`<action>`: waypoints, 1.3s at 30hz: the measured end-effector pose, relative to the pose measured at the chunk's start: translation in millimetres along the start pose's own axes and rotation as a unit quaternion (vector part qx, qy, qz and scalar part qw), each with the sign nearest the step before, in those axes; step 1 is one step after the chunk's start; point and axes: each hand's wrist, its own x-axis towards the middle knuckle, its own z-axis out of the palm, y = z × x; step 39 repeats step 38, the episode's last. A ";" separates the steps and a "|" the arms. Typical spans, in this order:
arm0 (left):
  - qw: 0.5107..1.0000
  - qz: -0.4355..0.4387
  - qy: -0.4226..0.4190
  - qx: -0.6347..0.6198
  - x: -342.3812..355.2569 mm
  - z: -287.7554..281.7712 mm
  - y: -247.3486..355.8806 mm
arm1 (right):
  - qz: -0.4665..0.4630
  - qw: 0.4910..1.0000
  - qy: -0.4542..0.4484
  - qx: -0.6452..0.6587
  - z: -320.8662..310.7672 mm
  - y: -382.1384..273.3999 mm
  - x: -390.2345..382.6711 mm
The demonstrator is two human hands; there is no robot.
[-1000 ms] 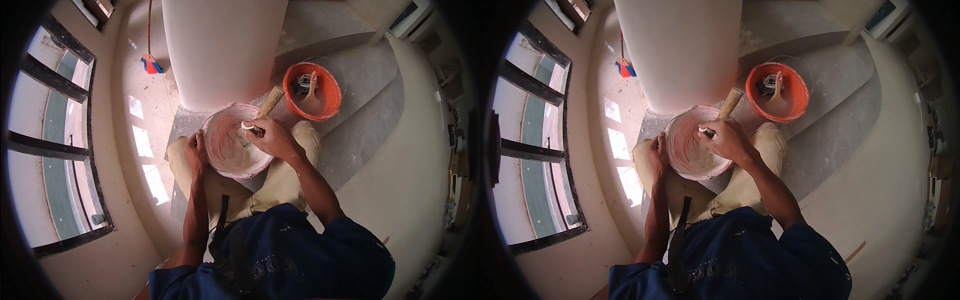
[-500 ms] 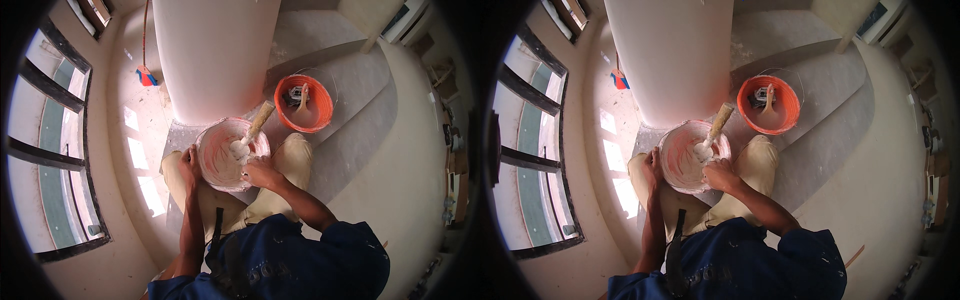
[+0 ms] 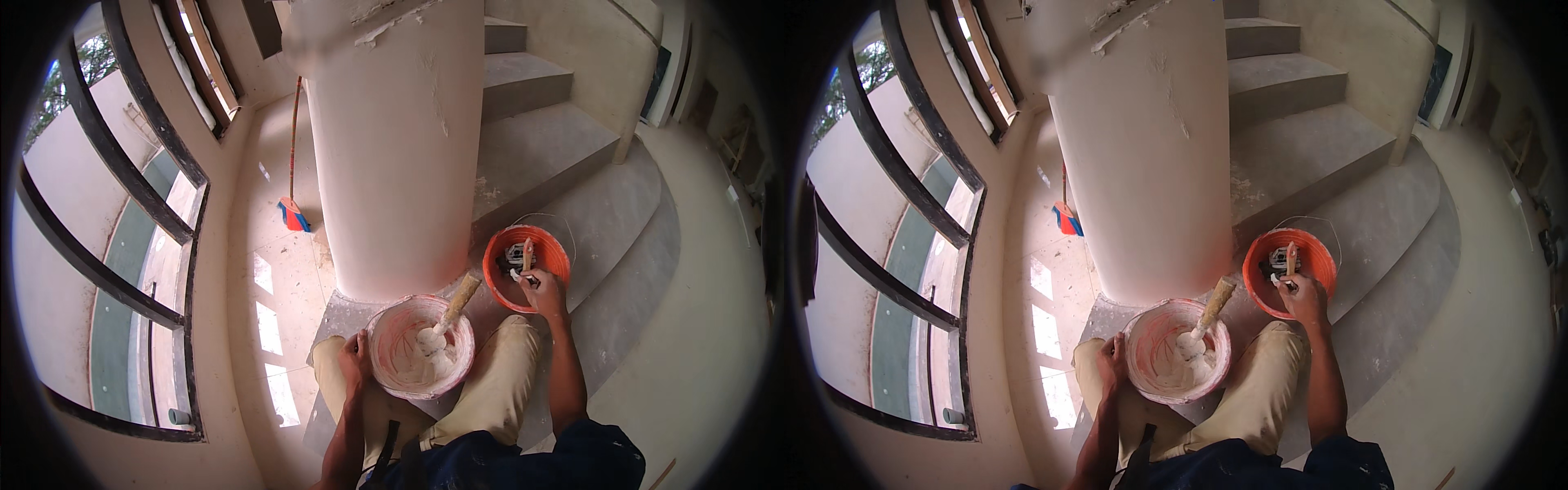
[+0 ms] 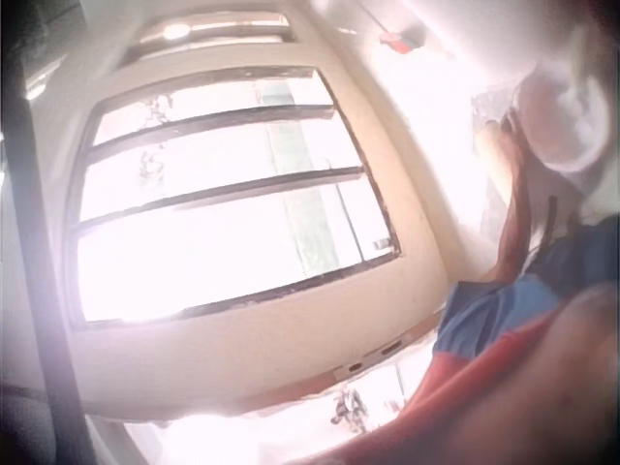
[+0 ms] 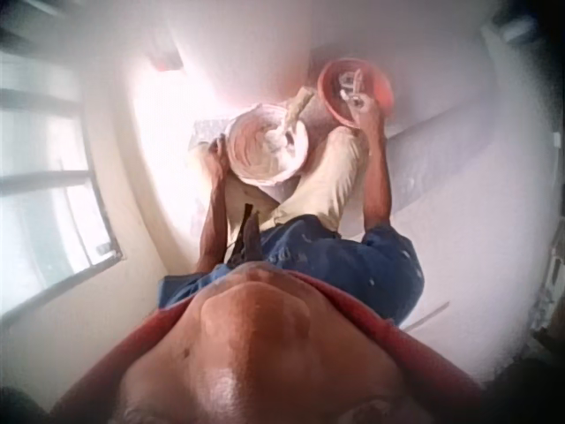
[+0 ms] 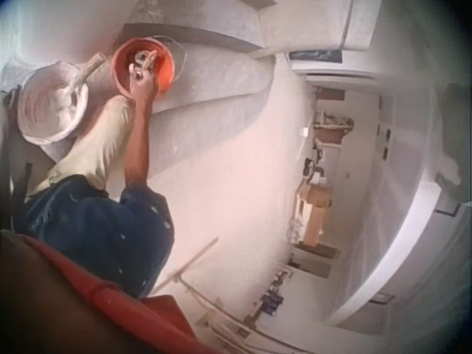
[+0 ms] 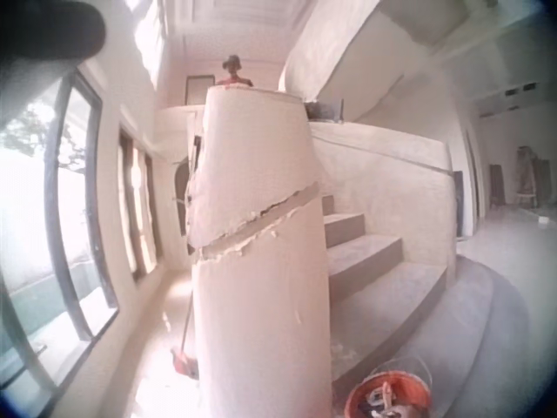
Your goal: The person applies plaster to a concrete staircase column and railing using a trowel and a putty knife, smoothing the material from a bucket.
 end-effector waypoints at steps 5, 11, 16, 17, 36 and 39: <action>0.999 0.018 0.037 -0.006 -5.8 -0.5 -0.8 | -0.081 0.996 0.037 0.012 27.6 33.2 28.7; 0.998 0.053 0.027 -0.005 -0.3 2.5 -2.4 | -0.009 0.994 0.069 -0.084 60.6 92.8 105.1; 0.996 0.077 0.052 -0.017 -1.1 4.7 -6.1 | 0.083 0.986 -0.117 -0.084 69.2 93.6 110.1; 0.996 0.073 0.050 -0.026 -1.6 4.2 -6.4 | 0.080 0.980 -0.157 -0.094 65.8 91.7 109.1; 0.998 0.061 0.031 -0.016 1.1 4.1 -1.2 | -0.076 0.954 0.103 0.270 -3.5 41.5 76.7; 0.998 0.058 0.009 -0.015 4.8 2.2 -14.0 | -0.017 0.943 0.066 0.325 -11.9 40.0 77.9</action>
